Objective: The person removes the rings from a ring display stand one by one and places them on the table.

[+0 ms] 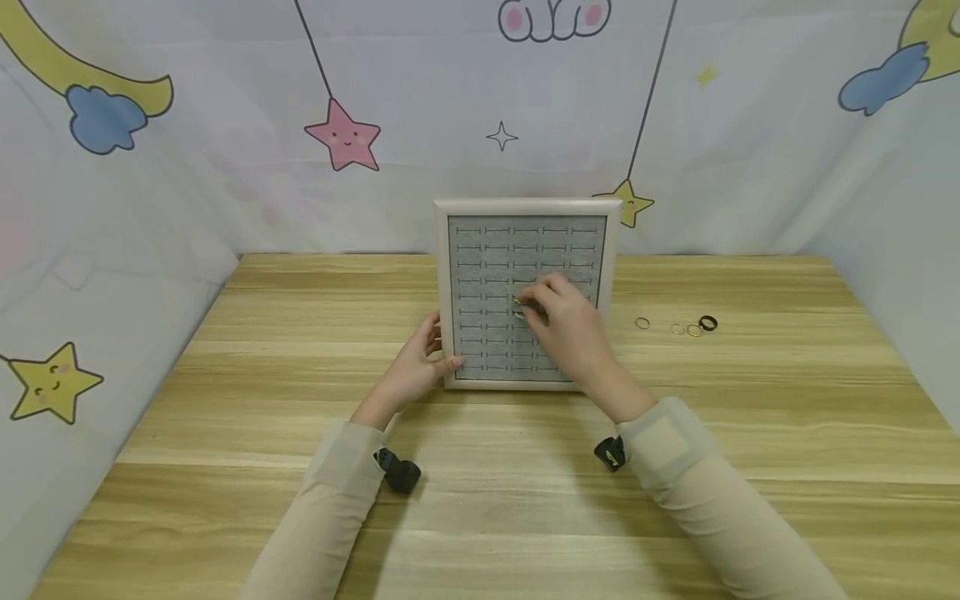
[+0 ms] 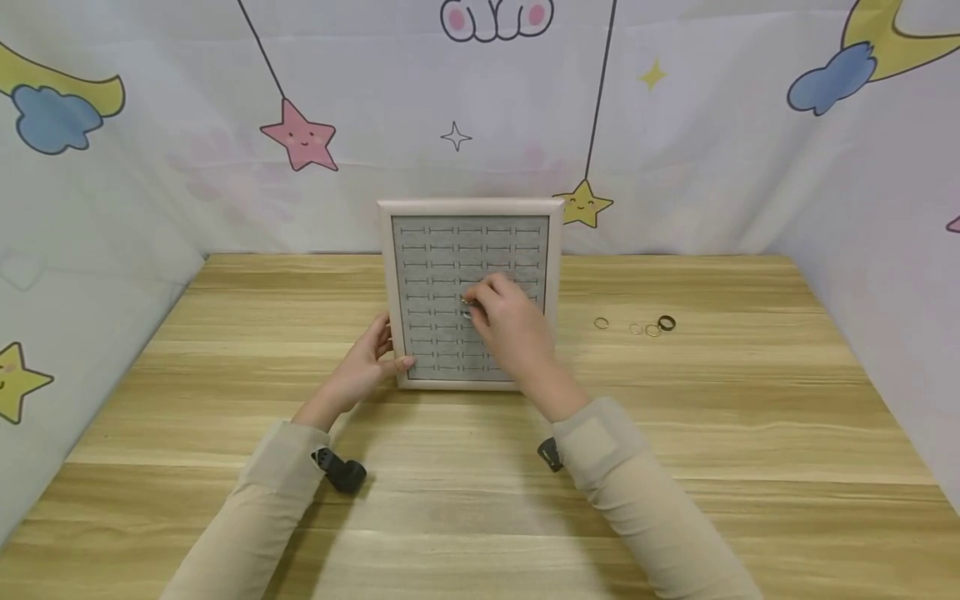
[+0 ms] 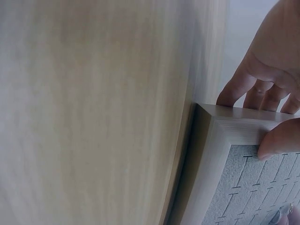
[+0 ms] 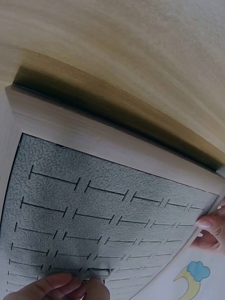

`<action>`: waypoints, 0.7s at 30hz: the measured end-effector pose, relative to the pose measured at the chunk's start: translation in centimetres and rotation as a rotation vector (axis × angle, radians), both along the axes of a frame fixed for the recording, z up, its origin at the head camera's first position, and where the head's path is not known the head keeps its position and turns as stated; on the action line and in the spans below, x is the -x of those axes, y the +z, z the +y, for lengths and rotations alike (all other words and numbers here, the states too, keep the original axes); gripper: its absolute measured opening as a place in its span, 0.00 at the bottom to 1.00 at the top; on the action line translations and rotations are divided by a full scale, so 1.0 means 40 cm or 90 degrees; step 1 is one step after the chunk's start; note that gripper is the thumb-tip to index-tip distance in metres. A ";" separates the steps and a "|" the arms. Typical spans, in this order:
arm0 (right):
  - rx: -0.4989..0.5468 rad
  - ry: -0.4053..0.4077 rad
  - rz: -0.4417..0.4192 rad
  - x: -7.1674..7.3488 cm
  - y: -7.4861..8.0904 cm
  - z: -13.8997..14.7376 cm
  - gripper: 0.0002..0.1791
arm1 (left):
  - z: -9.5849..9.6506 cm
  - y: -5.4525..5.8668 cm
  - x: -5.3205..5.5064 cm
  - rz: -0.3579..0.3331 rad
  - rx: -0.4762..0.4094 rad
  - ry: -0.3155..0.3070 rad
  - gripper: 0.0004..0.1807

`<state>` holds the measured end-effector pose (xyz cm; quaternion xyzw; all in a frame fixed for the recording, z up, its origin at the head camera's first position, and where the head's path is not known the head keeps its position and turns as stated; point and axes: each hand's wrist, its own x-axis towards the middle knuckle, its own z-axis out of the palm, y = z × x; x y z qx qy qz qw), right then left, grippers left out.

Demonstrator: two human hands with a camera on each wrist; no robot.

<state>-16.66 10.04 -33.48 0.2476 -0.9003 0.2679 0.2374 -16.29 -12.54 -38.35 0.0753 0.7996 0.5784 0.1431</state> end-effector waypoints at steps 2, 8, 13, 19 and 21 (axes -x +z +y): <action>-0.003 0.002 0.007 0.001 0.000 -0.001 0.05 | 0.000 0.000 0.000 -0.001 0.002 0.001 0.41; -0.007 -0.006 0.004 -0.002 0.001 -0.004 0.05 | -0.001 -0.001 0.000 0.000 0.002 0.002 0.41; 0.002 -0.015 -0.010 -0.003 0.001 -0.006 0.04 | -0.001 -0.003 0.001 0.001 0.001 0.002 0.41; 0.035 -0.019 -0.046 -0.002 0.004 -0.006 0.04 | 0.000 -0.005 0.001 0.004 -0.001 0.002 0.41; 0.060 -0.014 -0.061 -0.002 0.006 -0.004 0.04 | 0.000 -0.004 0.000 0.003 -0.001 0.002 0.41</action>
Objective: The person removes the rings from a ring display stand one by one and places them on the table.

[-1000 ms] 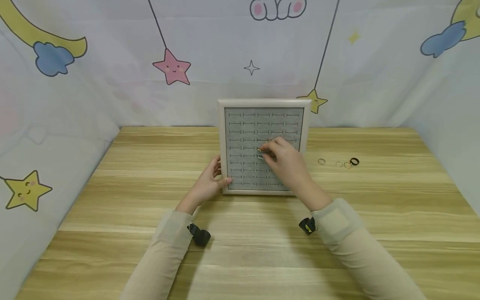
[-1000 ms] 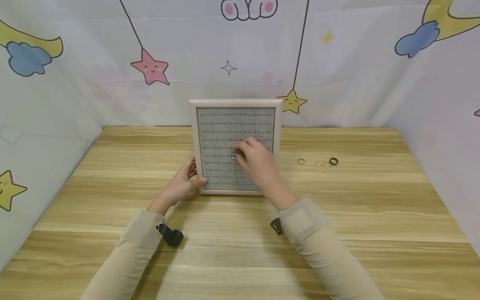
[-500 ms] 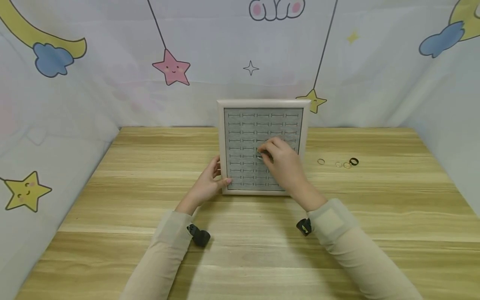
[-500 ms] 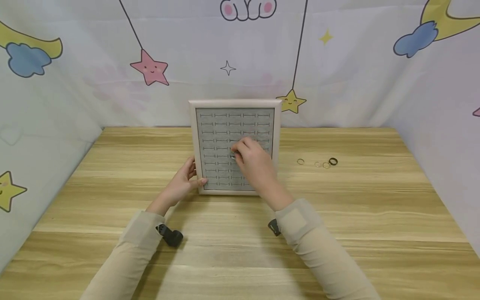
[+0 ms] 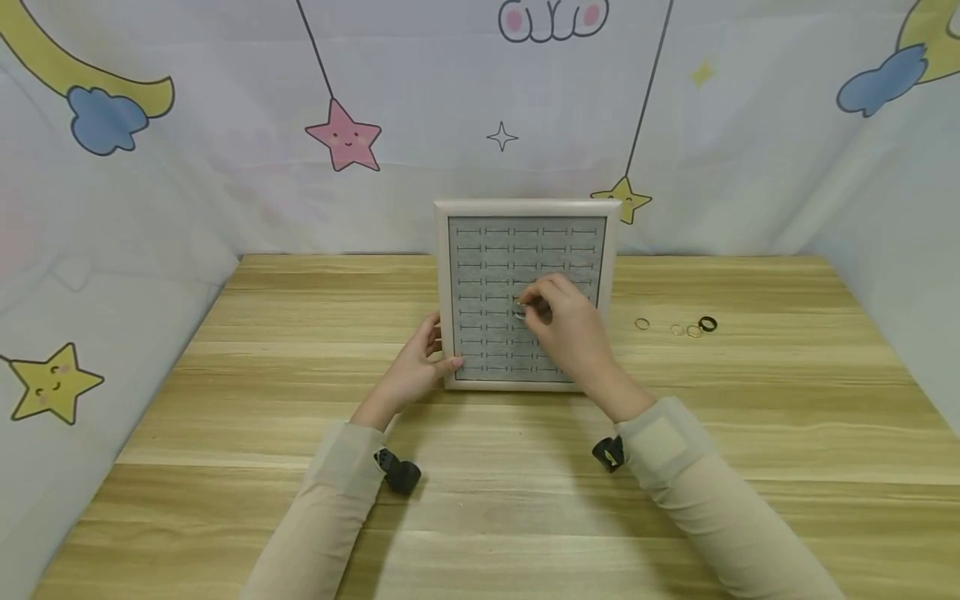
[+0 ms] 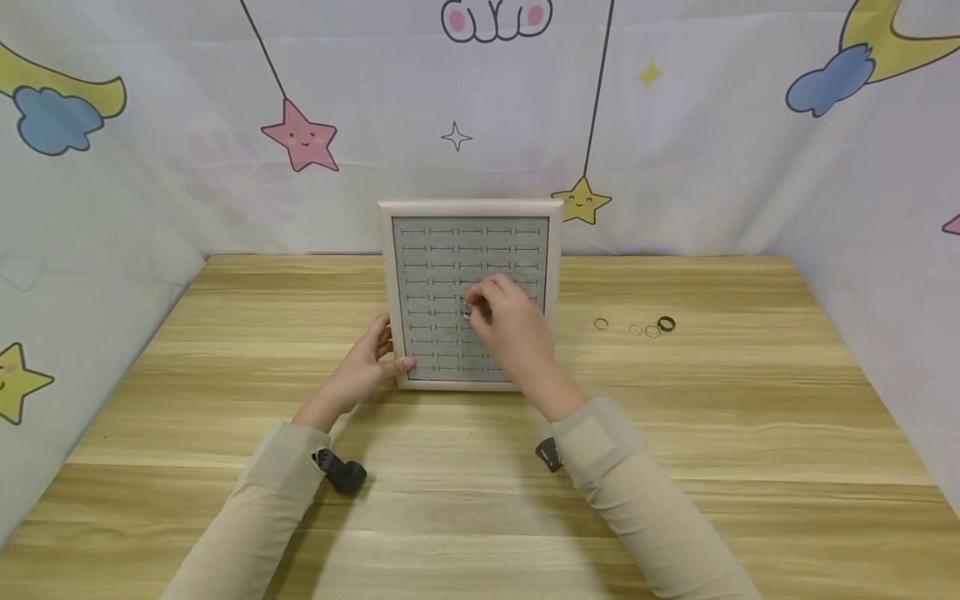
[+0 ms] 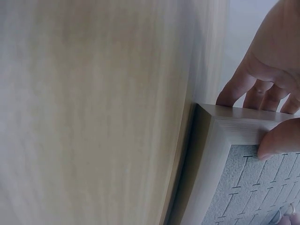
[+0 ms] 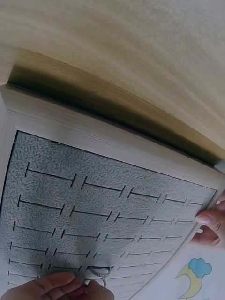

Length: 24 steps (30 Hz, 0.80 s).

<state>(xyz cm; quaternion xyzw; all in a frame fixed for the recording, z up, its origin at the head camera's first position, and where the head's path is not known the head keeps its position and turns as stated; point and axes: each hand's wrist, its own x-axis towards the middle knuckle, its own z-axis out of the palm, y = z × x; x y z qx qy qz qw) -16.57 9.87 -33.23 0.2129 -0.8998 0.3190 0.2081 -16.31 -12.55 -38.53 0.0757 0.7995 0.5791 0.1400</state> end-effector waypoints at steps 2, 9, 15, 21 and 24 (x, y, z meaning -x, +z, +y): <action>0.030 0.007 -0.017 0.000 0.001 0.003 0.04 | 0.000 0.001 -0.001 -0.001 0.001 0.000 0.40; 0.112 0.021 -0.071 0.006 0.000 0.012 0.05 | 0.000 0.003 -0.001 -0.006 0.008 0.000 0.40; 0.149 0.023 -0.105 0.014 0.003 0.021 0.04 | 0.004 0.004 0.001 -0.007 0.012 0.003 0.40; 0.188 0.033 -0.157 0.020 0.011 0.036 0.05 | 0.006 0.006 0.004 -0.016 0.016 0.006 0.41; 0.204 0.040 -0.184 0.023 0.016 0.045 0.06 | 0.007 0.007 0.005 -0.021 0.017 0.011 0.41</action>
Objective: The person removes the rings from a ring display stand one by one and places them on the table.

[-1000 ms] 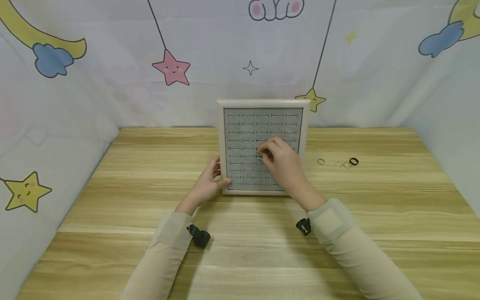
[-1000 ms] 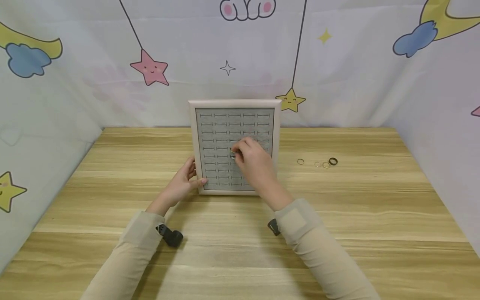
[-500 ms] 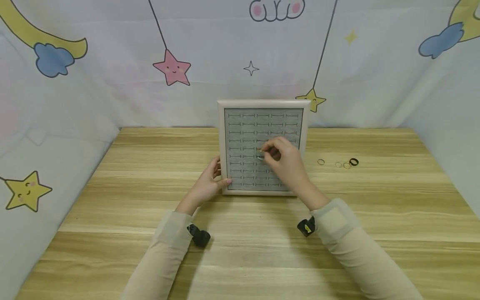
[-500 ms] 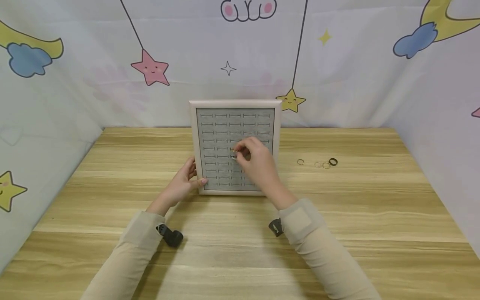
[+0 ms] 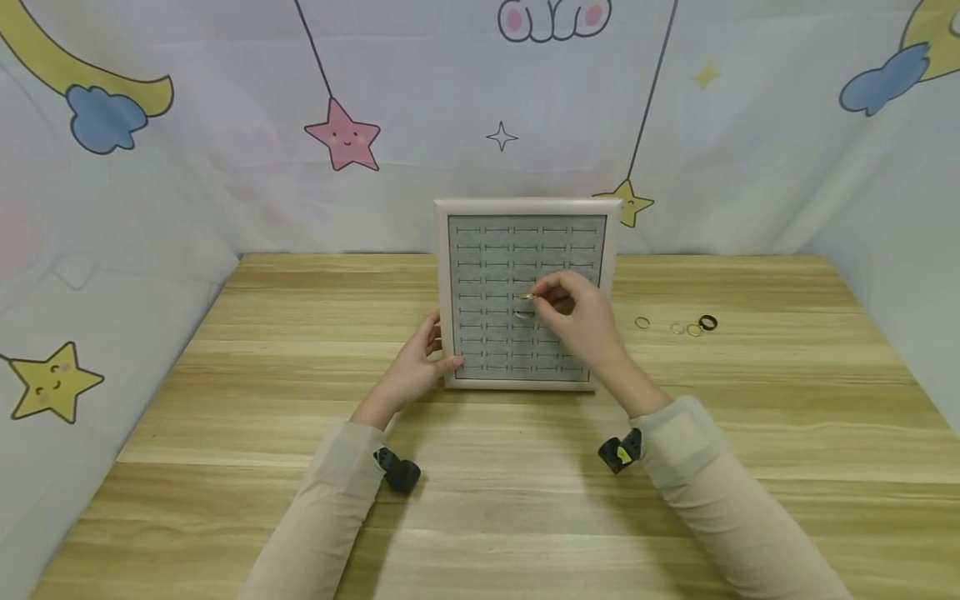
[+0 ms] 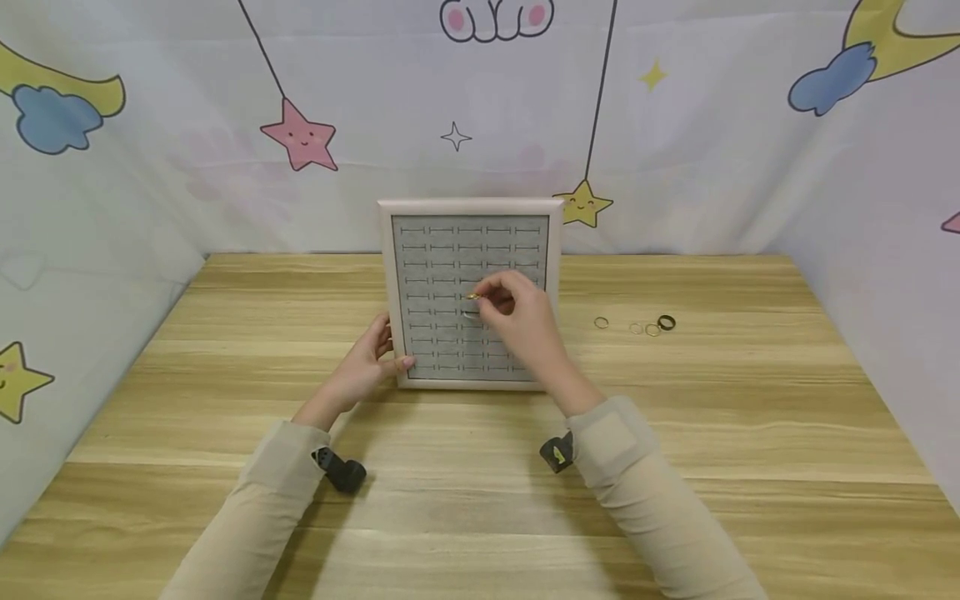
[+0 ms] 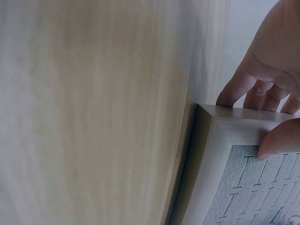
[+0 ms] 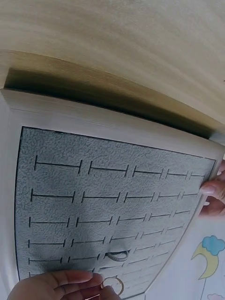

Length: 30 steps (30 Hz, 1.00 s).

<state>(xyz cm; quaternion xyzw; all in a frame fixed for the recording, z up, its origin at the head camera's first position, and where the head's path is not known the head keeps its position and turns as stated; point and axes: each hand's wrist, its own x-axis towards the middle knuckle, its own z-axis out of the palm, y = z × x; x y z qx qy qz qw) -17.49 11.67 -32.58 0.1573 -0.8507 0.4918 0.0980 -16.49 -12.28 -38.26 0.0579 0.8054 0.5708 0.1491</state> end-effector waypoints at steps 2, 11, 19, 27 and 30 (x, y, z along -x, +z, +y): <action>0.013 0.002 -0.012 0.000 0.004 0.006 0.06 | 0.000 0.000 0.000 0.000 0.000 0.001 0.41; 0.049 -0.022 -0.036 0.002 0.015 0.049 0.09 | 0.001 -0.001 0.000 0.007 -0.004 0.000 0.40; 0.121 -0.060 -0.033 0.006 0.030 0.104 0.12 | 0.000 -0.006 0.002 0.006 0.008 0.000 0.40; 0.172 -0.143 -0.019 0.015 0.033 0.162 0.10 | 0.001 -0.007 0.001 0.007 0.013 0.002 0.40; 0.204 -0.168 -0.017 0.023 0.031 0.190 0.05 | 0.001 -0.007 0.000 0.009 0.010 0.000 0.40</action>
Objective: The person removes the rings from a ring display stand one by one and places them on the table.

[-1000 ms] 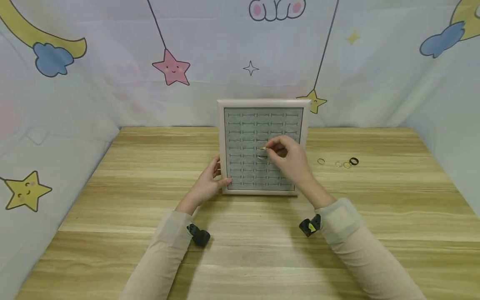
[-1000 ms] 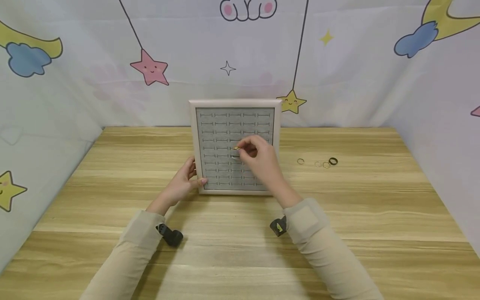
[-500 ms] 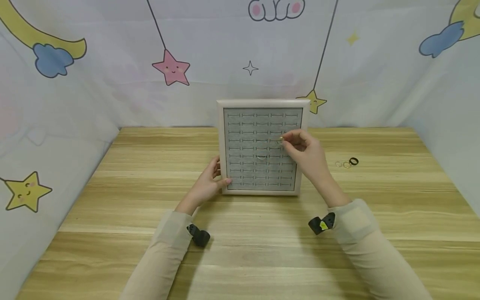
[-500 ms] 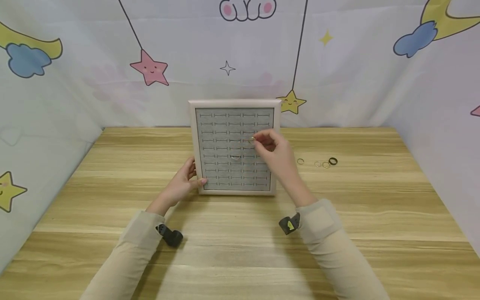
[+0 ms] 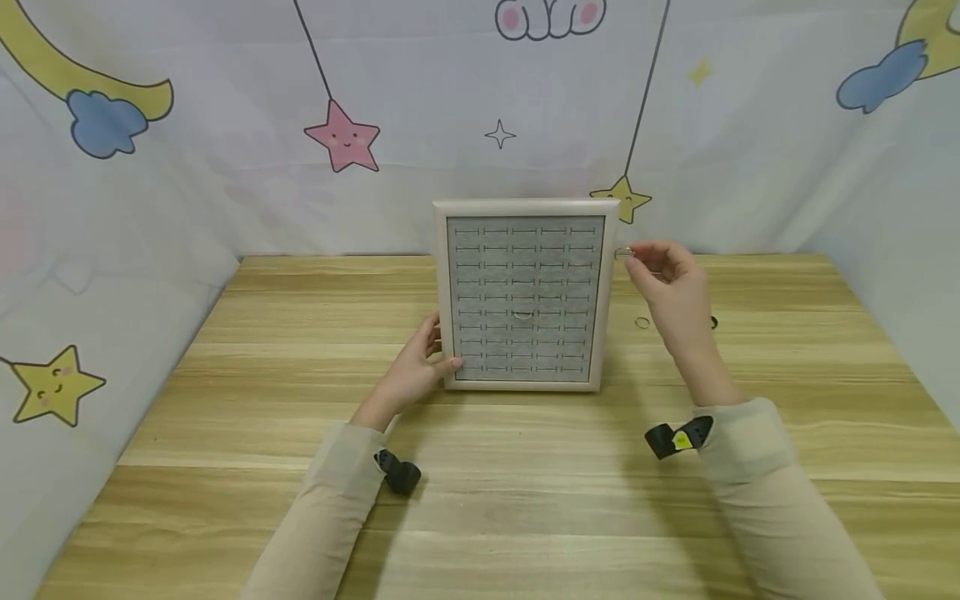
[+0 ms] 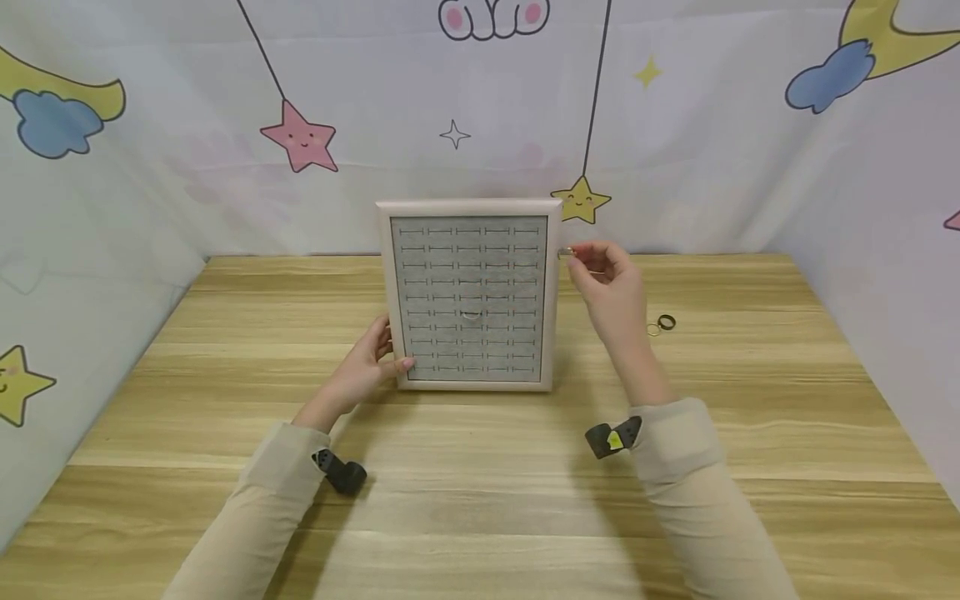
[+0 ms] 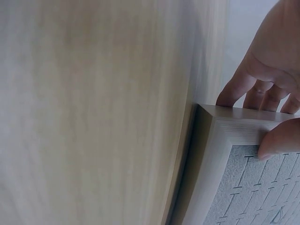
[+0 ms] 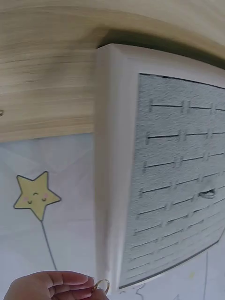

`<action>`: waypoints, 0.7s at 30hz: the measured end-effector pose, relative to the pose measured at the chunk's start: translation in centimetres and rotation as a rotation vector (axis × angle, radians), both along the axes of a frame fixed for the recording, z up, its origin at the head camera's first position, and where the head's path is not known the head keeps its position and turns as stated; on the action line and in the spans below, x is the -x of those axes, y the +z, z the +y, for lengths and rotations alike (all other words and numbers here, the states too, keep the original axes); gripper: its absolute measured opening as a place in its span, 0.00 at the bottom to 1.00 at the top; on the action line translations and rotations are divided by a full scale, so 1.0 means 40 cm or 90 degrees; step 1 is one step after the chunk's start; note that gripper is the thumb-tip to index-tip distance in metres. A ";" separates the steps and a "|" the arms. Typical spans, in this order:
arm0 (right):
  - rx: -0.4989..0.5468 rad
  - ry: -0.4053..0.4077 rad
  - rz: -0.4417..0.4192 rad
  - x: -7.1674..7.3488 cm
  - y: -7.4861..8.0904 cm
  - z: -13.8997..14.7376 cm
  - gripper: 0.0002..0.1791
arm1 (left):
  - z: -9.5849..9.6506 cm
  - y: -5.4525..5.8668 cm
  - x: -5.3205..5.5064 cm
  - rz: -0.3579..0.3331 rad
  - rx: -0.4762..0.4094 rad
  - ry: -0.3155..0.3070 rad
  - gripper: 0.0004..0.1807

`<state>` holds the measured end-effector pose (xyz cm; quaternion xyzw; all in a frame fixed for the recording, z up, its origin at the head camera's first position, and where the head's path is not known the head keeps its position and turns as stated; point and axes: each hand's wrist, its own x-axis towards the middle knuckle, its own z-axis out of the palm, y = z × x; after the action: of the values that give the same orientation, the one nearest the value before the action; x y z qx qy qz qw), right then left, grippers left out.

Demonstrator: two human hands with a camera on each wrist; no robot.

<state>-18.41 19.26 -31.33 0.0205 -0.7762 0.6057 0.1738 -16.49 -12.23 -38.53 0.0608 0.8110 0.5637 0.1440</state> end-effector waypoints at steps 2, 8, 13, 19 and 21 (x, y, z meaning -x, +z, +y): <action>0.025 -0.011 -0.006 0.004 -0.001 0.020 0.05 | 0.000 0.001 -0.001 0.001 -0.001 -0.001 0.40; 0.112 -0.043 -0.040 0.018 -0.007 0.074 0.08 | 0.000 0.000 -0.002 0.003 -0.003 -0.003 0.40; 0.166 -0.082 -0.070 0.029 -0.024 0.117 0.08 | 0.000 -0.002 -0.001 0.006 -0.004 -0.002 0.40; 0.120 -0.110 -0.129 0.031 -0.052 0.173 0.05 | -0.001 -0.001 -0.001 0.002 -0.004 -0.003 0.41; 0.087 -0.124 -0.151 0.030 -0.061 0.191 0.05 | 0.000 -0.001 -0.001 -0.001 -0.006 -0.003 0.41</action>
<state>-19.62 26.89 -33.78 -0.1383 -0.7467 0.6354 0.1400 -16.44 -12.24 -38.56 0.0629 0.8082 0.5671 0.1459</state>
